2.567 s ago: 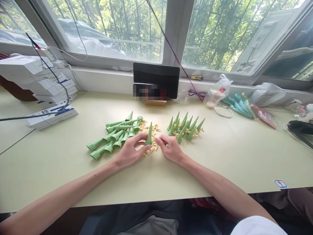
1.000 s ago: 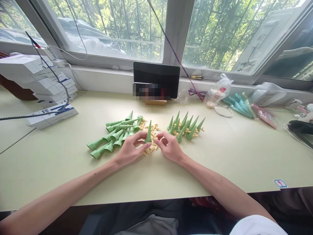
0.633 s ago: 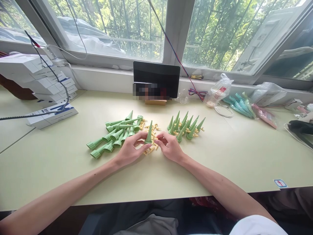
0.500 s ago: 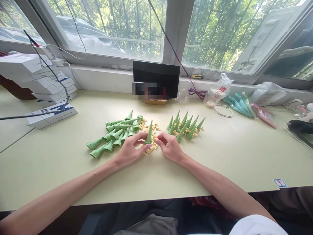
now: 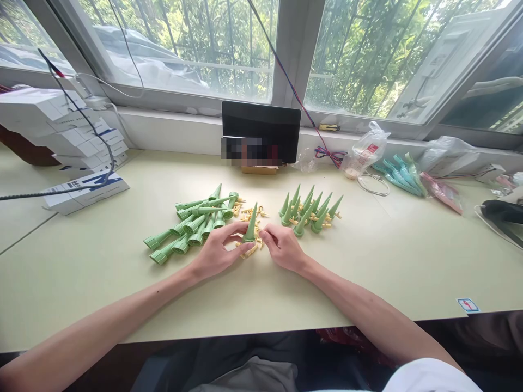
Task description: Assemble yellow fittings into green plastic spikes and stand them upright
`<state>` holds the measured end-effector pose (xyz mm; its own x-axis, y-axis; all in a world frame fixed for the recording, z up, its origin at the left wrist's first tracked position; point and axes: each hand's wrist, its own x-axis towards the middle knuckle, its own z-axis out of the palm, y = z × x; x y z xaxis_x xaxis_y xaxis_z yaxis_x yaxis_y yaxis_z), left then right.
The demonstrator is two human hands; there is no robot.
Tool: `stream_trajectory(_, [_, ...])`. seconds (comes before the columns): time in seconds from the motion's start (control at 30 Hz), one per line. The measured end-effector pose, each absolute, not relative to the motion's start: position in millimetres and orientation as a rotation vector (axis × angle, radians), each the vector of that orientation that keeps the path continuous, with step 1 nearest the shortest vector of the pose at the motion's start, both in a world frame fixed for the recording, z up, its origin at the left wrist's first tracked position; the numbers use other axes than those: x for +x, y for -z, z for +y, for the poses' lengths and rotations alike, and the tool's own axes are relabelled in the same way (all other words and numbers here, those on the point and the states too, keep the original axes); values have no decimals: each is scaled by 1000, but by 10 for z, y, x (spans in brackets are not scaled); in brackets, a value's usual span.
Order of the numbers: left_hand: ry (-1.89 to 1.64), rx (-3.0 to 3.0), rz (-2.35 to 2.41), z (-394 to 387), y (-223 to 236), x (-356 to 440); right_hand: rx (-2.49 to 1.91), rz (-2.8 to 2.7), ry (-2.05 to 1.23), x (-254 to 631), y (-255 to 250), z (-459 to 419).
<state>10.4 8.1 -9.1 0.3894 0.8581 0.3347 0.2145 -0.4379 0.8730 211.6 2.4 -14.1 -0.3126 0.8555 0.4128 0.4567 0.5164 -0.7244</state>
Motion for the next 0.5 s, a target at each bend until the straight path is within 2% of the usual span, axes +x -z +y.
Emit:
stream_trajectory(0.17, [-1044,1872,906,73,79,115,-1082,-1945,-630,2115,161,28])
stream_trajectory(0.5, [-1037,1740,908,86,25,113,-1039,-1770,-850,2089,152,21])
